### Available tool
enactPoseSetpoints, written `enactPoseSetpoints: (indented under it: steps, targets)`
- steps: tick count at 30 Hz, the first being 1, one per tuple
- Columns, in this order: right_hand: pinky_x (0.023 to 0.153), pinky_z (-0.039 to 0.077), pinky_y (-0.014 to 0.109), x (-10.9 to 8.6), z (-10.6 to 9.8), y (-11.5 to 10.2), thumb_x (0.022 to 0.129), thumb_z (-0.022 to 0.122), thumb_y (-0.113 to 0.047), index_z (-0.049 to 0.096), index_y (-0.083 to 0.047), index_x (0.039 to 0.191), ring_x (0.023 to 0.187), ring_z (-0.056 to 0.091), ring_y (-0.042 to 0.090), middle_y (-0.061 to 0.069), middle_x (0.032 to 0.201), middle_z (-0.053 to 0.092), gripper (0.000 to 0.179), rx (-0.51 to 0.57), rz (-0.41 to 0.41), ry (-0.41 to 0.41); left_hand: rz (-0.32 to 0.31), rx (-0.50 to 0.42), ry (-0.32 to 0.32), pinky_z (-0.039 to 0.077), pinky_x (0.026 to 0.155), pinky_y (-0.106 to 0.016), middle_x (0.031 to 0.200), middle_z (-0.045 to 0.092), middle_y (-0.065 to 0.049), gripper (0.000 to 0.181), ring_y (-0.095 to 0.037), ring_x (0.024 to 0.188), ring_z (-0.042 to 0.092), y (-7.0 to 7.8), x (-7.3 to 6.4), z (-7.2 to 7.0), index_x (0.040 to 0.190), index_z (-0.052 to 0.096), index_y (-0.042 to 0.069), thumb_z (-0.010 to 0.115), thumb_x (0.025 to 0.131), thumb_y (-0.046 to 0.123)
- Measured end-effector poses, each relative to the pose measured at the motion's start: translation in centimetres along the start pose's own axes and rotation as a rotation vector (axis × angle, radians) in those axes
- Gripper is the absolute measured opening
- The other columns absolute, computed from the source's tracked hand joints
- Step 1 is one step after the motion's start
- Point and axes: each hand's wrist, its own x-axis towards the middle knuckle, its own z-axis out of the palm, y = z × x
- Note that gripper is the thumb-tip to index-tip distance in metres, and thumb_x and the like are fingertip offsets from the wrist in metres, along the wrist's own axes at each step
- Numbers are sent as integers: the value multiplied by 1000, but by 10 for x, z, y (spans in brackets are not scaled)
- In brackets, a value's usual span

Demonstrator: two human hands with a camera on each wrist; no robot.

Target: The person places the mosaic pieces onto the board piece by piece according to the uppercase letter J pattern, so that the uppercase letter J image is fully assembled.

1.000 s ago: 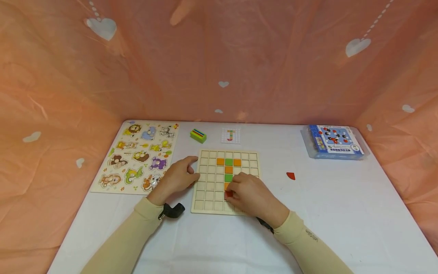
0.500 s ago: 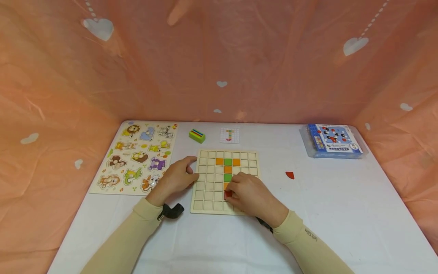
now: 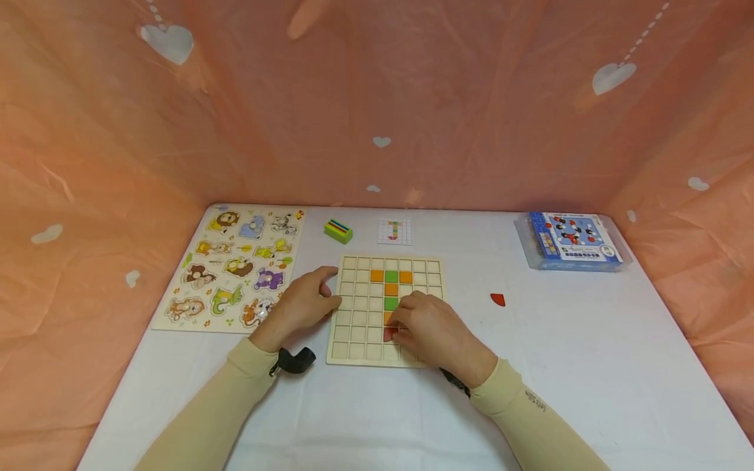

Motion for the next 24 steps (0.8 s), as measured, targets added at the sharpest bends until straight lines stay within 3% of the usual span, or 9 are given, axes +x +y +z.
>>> enactPoseSetpoints:
  steps: [14,18,24]
  targets:
    - [80,57,32,0,-2,3,87,87,-13,83,-16,93,90,65,17,-5,89,71,7,10,8,12,6,19,-3,47,77,-33,103,67,-8,67,-19,84,63,1,1,-1,161,49,8,72,99,21]
    - [80,57,32,-2,-9,13,89,85,-15,84,-13,95,91,65,17,-4,92,72,7,19,14,30,9,26,5,47,78,-33,102,67,-8,67,-19,84,63,1,1,-3,160,50,7,71,98,21]
    - [88,60,37,-18,-25,40,94,82,-18,85,-10,102,103,67,20,0,102,75,13,19,99,15,9,21,-1,47,77,-32,102,68,-9,67,-17,78,65,1,1,-2,159,50,7,71,98,21]
